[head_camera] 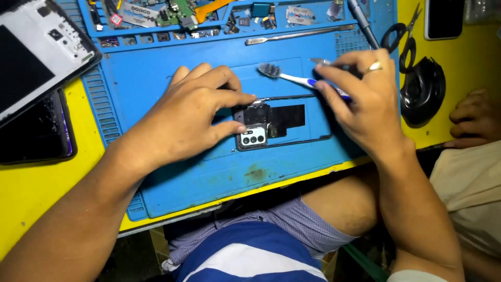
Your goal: The person works on a disassembled smartphone back cover, using a toothbrush to clean the camera module area and applying black adhesive tape around the camera housing. The person repeatedly wipes the surface and adjusts the tape placement.
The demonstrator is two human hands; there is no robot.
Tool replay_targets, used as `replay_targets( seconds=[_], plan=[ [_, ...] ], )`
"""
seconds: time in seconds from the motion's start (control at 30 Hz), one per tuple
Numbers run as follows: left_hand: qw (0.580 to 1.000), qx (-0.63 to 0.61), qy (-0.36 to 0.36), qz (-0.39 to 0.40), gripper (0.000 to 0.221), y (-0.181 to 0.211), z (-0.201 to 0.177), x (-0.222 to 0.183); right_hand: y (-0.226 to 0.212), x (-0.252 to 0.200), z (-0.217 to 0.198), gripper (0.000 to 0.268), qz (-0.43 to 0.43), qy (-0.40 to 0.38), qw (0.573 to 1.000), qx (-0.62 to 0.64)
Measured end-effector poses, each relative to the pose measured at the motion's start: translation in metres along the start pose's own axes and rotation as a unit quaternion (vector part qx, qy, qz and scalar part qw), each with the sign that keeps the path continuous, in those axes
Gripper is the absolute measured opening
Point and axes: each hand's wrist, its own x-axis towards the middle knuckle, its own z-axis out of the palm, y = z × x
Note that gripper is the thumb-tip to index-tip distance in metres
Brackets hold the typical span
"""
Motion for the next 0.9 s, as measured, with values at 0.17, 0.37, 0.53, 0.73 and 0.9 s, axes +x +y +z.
replay_targets(
  seconds=[0.17,0.37,0.53,0.73,0.9],
  plan=[
    [1.000,0.004,0.007,0.003,0.049,-0.001,0.002,-0.005,-0.007,0.000,0.004,0.010,-0.026,-0.036,0.999,-0.014],
    [1.000,-0.001,0.024,0.011,0.045,-0.005,0.006,-0.004,-0.026,-0.007,-0.013,0.010,-0.034,-0.056,0.998,-0.016],
    [0.998,0.005,0.047,0.034,0.044,-0.010,0.010,-0.004,-0.074,-0.032,-0.031,0.022,-0.037,-0.122,0.989,0.076],
    [0.998,-0.001,0.057,0.038,0.034,-0.014,0.014,-0.002,-0.094,-0.023,-0.011,0.038,-0.095,-0.070,0.993,0.008],
    [0.997,-0.005,0.061,0.037,0.039,-0.013,0.013,-0.001,-0.098,-0.036,-0.023,0.030,-0.066,-0.142,0.982,0.104]
  ],
)
